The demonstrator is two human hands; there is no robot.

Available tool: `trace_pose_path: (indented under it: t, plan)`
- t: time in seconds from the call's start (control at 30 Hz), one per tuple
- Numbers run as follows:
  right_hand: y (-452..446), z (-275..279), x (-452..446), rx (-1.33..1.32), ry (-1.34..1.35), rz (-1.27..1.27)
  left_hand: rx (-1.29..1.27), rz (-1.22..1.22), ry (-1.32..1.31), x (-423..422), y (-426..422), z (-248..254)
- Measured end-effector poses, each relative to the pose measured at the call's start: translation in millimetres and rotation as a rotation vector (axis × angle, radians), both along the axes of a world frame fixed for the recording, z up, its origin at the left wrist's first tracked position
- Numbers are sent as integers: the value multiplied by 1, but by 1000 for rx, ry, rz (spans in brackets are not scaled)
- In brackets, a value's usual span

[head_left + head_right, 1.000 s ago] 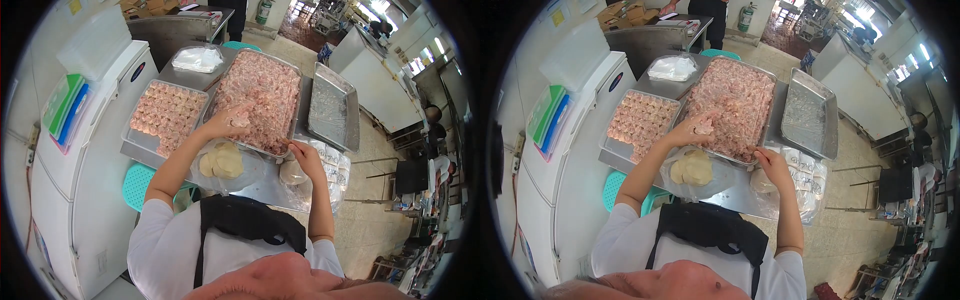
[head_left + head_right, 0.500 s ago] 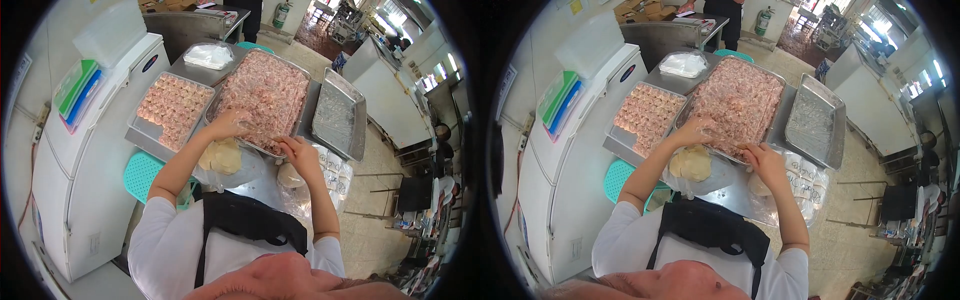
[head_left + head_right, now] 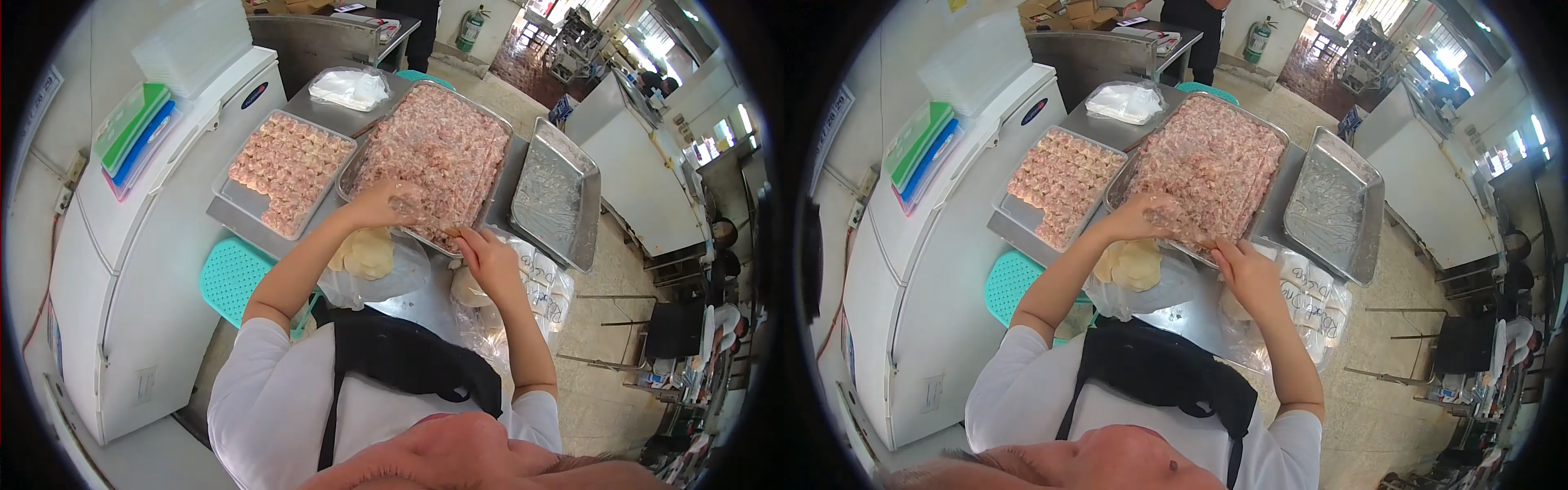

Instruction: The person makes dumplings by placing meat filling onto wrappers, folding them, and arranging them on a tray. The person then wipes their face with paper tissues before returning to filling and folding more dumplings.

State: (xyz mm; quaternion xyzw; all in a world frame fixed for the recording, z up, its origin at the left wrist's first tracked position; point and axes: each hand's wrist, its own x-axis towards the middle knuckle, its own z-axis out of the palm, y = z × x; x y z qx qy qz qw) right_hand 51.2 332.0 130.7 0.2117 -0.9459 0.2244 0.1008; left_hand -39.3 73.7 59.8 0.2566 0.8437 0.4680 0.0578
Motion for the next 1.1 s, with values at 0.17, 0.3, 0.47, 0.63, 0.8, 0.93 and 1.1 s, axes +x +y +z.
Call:
trace_pose_path:
  t: [0.17, 0.3, 0.47, 0.63, 0.8, 0.93, 1.1]
  plan:
    - [13, 15, 1, 48, -64, -39, 0, -10, 64, 10, -5, 19]
    - [-2, -16, 0, -155, -99, 52, 105, 67, 67, 5, -8, -3]
    - [4, -26, -9, -172, -223, 66, -72, 108, 58, 11, -34, 10]
    - [29, -50, -2, -134, -239, -22, -31, 389, -13, 27, -119, -3]
    - [51, -85, 5, -231, -348, -63, -143, 795, 141, 44, -227, -52]
    - [51, -96, 6, -335, -385, -90, -256, 852, -18, 53, -258, -48]
    - [38, -89, 3, -349, -389, -92, -724, 875, -48, 35, -265, -79]
